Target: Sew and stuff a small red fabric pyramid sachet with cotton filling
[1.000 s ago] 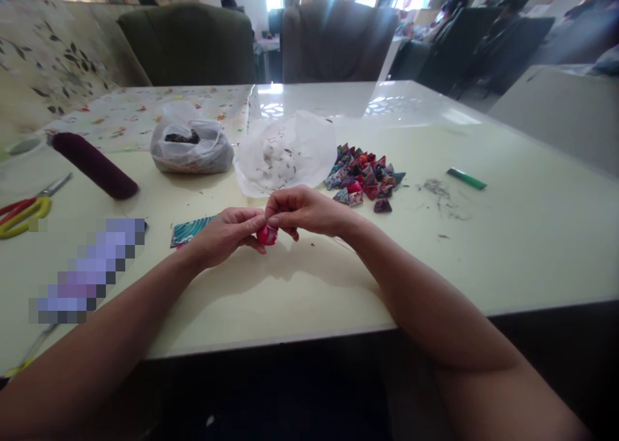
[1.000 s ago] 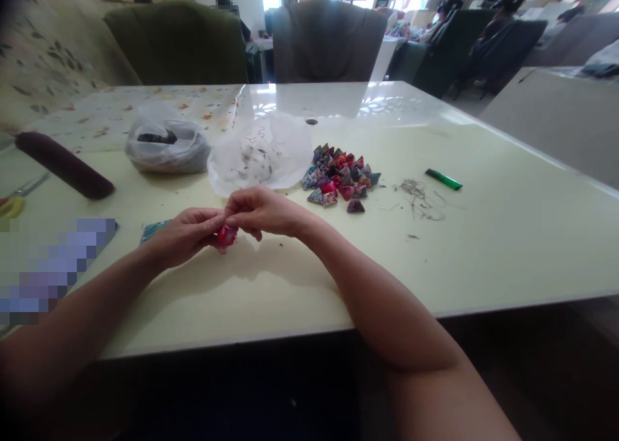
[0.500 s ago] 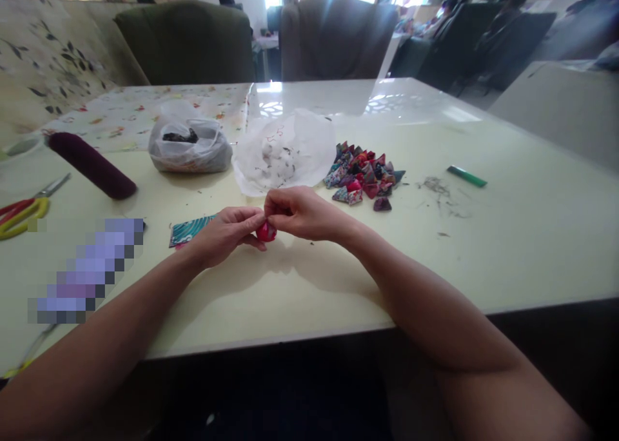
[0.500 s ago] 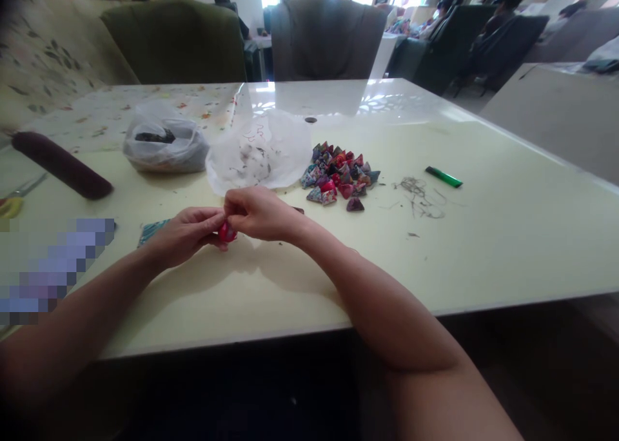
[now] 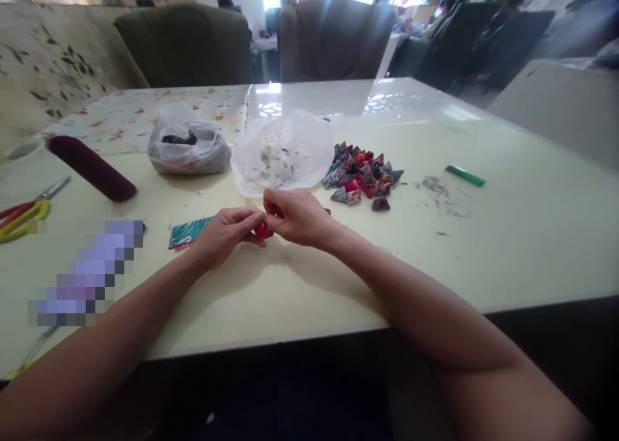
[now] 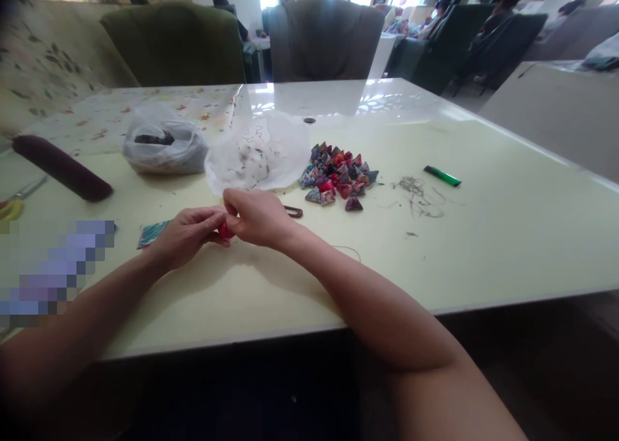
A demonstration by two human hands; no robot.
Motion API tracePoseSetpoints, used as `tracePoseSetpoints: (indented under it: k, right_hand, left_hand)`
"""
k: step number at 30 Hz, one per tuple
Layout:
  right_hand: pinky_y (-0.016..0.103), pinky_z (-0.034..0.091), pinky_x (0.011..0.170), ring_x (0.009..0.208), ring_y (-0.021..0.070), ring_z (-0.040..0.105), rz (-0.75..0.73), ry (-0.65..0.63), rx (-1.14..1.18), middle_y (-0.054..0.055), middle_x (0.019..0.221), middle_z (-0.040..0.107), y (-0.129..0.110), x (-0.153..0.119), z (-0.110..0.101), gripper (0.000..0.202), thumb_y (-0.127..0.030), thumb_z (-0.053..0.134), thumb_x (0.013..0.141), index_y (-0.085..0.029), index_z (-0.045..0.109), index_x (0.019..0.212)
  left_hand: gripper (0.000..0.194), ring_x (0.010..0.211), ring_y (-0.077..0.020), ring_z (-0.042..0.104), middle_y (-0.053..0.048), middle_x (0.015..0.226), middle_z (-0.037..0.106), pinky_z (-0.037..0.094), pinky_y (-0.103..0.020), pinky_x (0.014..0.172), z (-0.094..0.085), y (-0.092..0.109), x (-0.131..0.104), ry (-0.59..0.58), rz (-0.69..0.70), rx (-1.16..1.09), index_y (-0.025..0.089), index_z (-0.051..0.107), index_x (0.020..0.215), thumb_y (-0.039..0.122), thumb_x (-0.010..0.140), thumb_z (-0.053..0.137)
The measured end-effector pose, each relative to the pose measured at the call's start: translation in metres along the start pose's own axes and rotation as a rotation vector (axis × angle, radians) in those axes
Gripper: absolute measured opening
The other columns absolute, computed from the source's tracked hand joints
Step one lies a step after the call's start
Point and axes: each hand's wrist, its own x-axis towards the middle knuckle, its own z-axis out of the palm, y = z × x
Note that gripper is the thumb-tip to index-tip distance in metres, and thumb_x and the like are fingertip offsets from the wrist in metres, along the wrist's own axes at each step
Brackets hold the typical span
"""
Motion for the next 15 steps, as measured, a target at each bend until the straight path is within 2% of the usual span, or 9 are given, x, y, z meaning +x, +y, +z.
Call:
tracePoseSetpoints:
  k: [4,8,13,15]
  right_hand:
    - [0.024,0.027,0.060,0.062,0.0091,0.040,-0.079,0.076,0.203,-0.004,0.066,0.050,0.004,0.000,-0.004,0.014,-0.020,0.055,0.086,-0.018,0.045,0.076]
    - [0.023,0.030,0.059,0.061,0.0080,0.038,-0.127,0.180,0.372,-0.005,0.065,0.047,0.007,0.000,-0.006,0.010,-0.022,0.058,0.087,-0.017,0.054,0.079]
    - [0.022,0.028,0.055,0.055,0.0068,0.035,-0.174,0.079,0.431,-0.007,0.057,0.041,0.004,-0.003,0.002,0.013,-0.027,0.062,0.090,-0.016,0.068,0.089]
    - [0.022,0.029,0.056,0.055,0.0067,0.037,-0.183,0.061,0.407,-0.007,0.057,0.044,0.004,-0.003,0.006,0.012,-0.026,0.063,0.090,-0.016,0.069,0.091]
  left_hand:
    - [0.031,0.072,-0.0120,0.063,-0.004,0.076,0.066,0.060,-0.021,0.065,0.004,0.004,-0.001,0.103,0.040,-0.060,0.015,0.077,0.081,0.046,0.084,0.075]
    - [0.035,0.069,-0.0120,0.063,-0.004,0.074,0.068,0.060,-0.021,0.061,0.005,0.007,0.000,0.257,0.087,-0.152,0.015,0.079,0.085,0.048,0.074,0.083]
    - [0.036,0.064,-0.0113,0.064,-0.003,0.072,0.069,0.061,-0.022,0.062,0.003,0.007,0.002,0.303,0.146,-0.210,0.015,0.078,0.085,0.048,0.072,0.084]
    - [0.036,0.065,-0.0113,0.065,-0.003,0.073,0.070,0.060,-0.022,0.062,0.002,0.006,0.001,0.313,0.163,-0.206,0.015,0.078,0.085,0.048,0.074,0.083]
